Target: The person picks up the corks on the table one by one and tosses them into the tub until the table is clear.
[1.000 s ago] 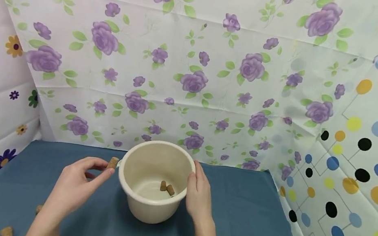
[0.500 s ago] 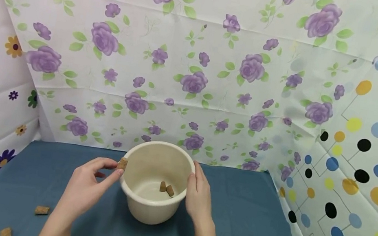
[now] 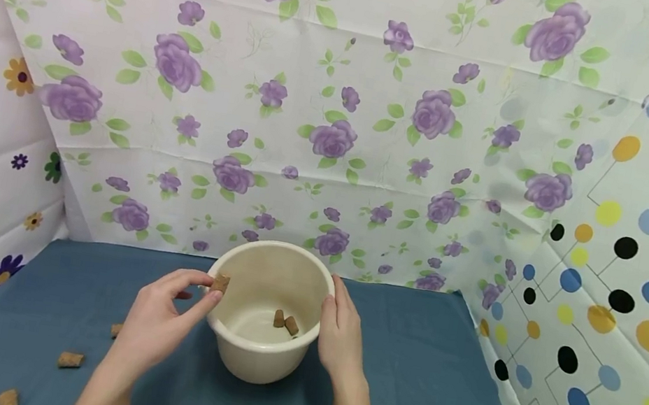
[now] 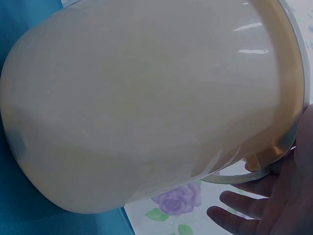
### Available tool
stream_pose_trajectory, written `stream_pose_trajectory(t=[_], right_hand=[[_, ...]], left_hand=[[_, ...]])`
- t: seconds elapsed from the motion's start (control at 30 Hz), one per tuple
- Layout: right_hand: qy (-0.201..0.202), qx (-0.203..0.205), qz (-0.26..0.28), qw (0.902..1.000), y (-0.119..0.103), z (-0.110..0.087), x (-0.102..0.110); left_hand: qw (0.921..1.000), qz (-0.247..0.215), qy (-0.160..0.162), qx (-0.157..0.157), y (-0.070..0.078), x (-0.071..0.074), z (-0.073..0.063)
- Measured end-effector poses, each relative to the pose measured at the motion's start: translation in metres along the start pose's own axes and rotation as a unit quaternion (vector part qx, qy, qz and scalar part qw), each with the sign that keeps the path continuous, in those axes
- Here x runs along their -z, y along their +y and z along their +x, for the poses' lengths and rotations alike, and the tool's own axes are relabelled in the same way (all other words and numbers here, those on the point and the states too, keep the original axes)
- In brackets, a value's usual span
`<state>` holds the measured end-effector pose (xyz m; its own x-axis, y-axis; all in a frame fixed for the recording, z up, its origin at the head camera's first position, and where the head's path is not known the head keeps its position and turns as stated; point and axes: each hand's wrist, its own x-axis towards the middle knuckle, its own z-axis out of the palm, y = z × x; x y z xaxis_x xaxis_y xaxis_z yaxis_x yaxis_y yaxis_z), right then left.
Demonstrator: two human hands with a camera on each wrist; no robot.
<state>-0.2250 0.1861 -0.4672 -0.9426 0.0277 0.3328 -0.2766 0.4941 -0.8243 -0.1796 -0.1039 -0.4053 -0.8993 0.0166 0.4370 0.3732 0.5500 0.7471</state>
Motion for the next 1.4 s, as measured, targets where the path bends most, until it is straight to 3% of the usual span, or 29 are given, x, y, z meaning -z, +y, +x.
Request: stream_pose_trajectory(t=[0.33, 1.03, 1.4], right_hand=[[0.002, 0.004, -0.003, 1.0, 0.001, 0.0, 0.0], [0.004, 0.004, -0.001, 1.0, -0.001, -0.001, 0.0], [0.003, 0.005, 0.002, 1.0, 0.0, -0.001, 0.0]], left_hand=[[0.9998, -0.008, -0.006, -0.017, 0.005, -0.012, 0.004], [0.9984, -0.008, 0.006, -0.056, -0.001, -0.025, 0.006], [0.9985, 0.009, -0.005, -0.053, -0.001, -0.028, 0.006]])
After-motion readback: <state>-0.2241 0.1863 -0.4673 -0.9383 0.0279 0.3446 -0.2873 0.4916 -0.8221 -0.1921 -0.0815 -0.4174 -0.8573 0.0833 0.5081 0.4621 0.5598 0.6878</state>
